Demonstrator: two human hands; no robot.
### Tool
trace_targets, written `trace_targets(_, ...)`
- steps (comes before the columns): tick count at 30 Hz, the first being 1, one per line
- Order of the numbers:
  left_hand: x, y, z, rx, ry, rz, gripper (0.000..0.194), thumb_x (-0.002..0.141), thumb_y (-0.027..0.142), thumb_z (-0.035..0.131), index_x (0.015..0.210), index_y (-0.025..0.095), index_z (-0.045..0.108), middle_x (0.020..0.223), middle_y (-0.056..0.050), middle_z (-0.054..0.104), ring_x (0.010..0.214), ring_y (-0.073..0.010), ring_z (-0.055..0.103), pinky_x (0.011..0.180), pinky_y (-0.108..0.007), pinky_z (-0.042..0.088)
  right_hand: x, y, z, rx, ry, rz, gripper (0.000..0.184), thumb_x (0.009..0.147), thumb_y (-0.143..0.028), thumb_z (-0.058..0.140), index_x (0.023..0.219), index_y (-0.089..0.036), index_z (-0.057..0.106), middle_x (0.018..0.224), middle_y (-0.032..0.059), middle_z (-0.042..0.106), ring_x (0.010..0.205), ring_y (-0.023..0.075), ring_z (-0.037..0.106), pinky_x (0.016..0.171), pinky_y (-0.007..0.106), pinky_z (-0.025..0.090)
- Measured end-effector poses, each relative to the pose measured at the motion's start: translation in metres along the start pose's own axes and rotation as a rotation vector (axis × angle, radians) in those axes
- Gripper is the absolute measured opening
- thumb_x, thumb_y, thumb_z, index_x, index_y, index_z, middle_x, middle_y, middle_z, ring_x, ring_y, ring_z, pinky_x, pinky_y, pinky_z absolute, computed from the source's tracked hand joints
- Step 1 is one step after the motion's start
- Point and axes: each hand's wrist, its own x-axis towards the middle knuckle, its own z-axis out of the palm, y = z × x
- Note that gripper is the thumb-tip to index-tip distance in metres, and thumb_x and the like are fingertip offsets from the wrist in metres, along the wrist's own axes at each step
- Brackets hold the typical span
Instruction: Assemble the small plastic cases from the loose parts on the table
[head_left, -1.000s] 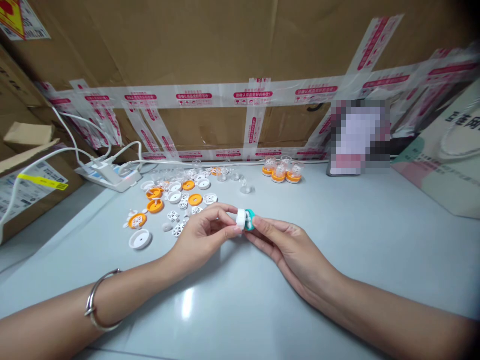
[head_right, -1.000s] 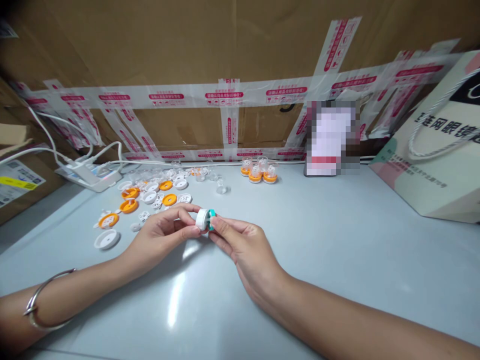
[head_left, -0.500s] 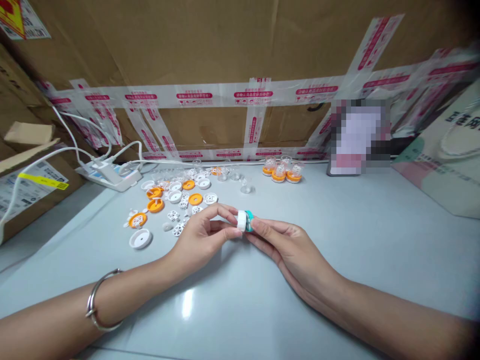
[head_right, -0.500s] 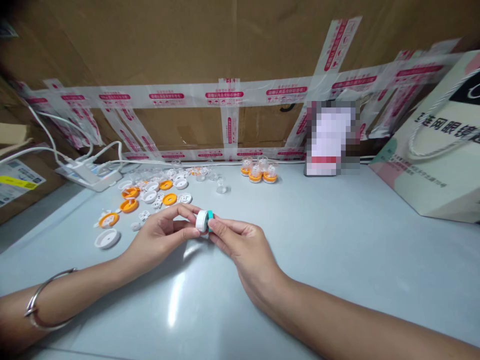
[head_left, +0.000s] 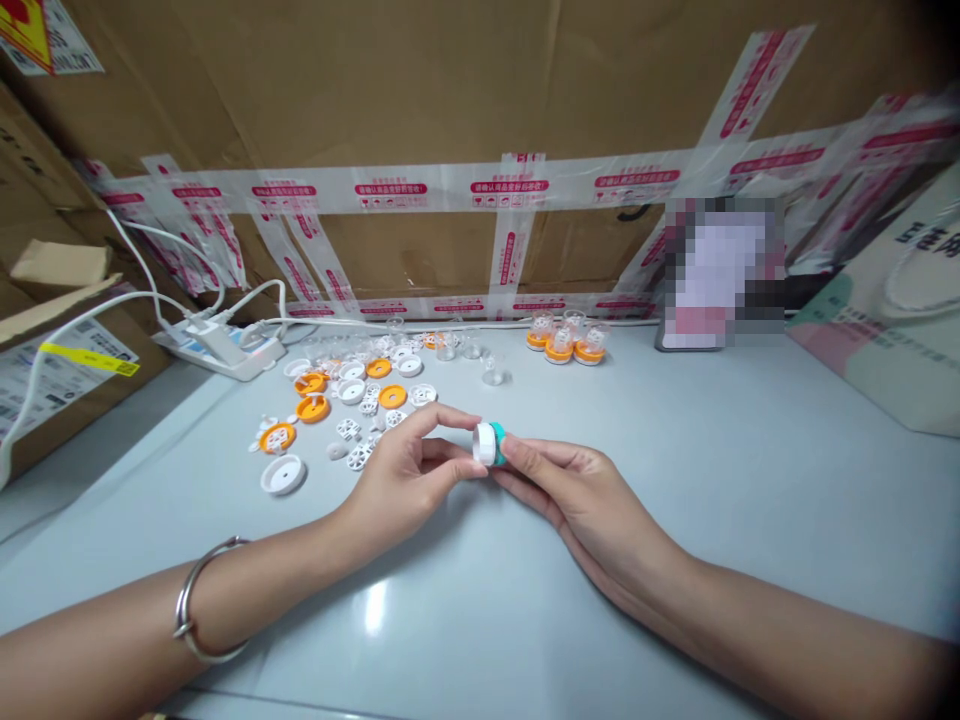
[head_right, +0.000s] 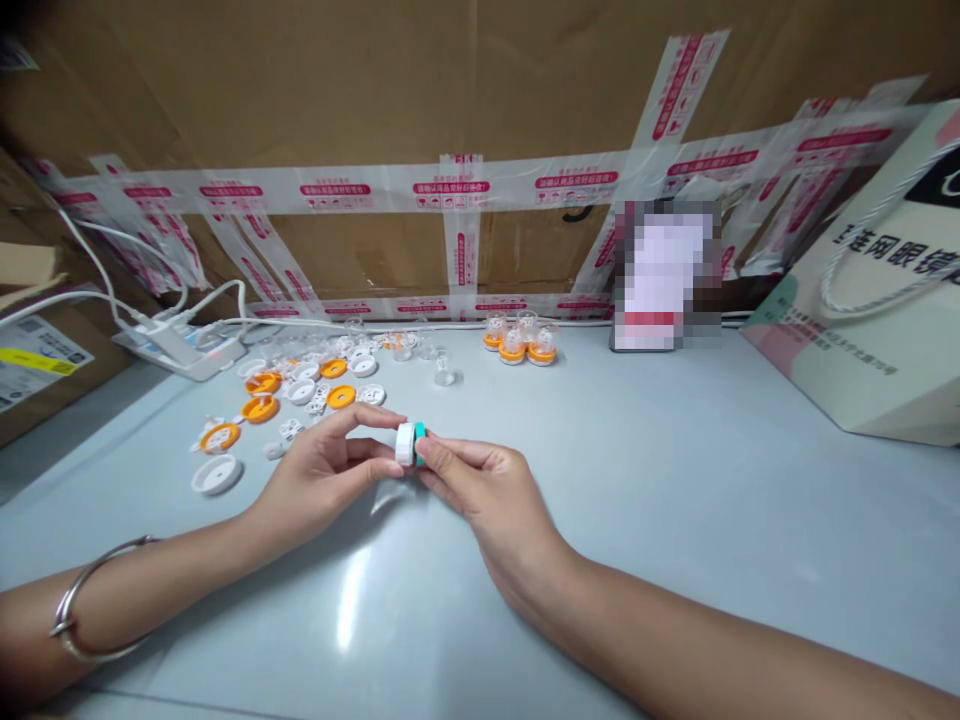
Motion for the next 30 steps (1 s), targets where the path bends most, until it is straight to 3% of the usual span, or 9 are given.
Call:
trace_targets(11,-0.003,-0.010,-0.002,0.207,0.038,0.252,0.020,0.079,0.021,0.064,0.097,0.018,0.056,0.093,-0.001,0.050,0.072,-0.0104,0.065,0.068,-0.025,0.054,-0.002,-0.003,0.001,-0.001,-0.069,0.037,0.018,0.078,-0.030,0.066,0.091,-0.021,0.075,0.090,0.0044,0.074,0.095,0.0161,0.064,0.098,0.032,0.042)
trace_targets(16,0.000,-0.010,-0.008,0.471,0.035,0.492,0.021,0.081,0.019,0.062,0.101,0.019,0.057,0.085,-0.002,0.053,0.075,-0.0113,0.059,0.070,-0.026,0.052,-0.002,-0.004,-0.001,0.030,-0.123,0.055,0.017,0.081,-0.028,0.063,0.091,-0.019,0.074,0.092,0.0043,0.073,0.094,0.0144,0.063,0.097,0.030,0.043)
trace_targets(19,0.002,-0.007,-0.010,0.542,0.039,0.597,0.024,0.079,0.018,0.064,0.102,0.019,0.056,0.092,-0.005,0.057,0.087,-0.0144,0.057,0.078,-0.029,0.049,0.001,-0.004,-0.003,0.084,-0.121,0.075,0.015,0.081,-0.025,0.063,0.089,-0.018,0.074,0.088,0.0042,0.073,0.089,0.0143,0.064,0.093,0.030,0.046)
trace_targets(30,0.001,-0.007,-0.007,0.515,-0.055,0.628,0.025,0.078,0.014,0.060,0.103,0.017,0.055,0.103,-0.009,0.060,0.097,-0.0164,0.058,0.083,-0.028,0.047,0.004,-0.012,-0.006,-0.014,-0.155,0.152,0.018,0.079,-0.027,0.065,0.088,-0.015,0.074,0.084,0.0049,0.073,0.087,0.0144,0.065,0.096,0.030,0.044)
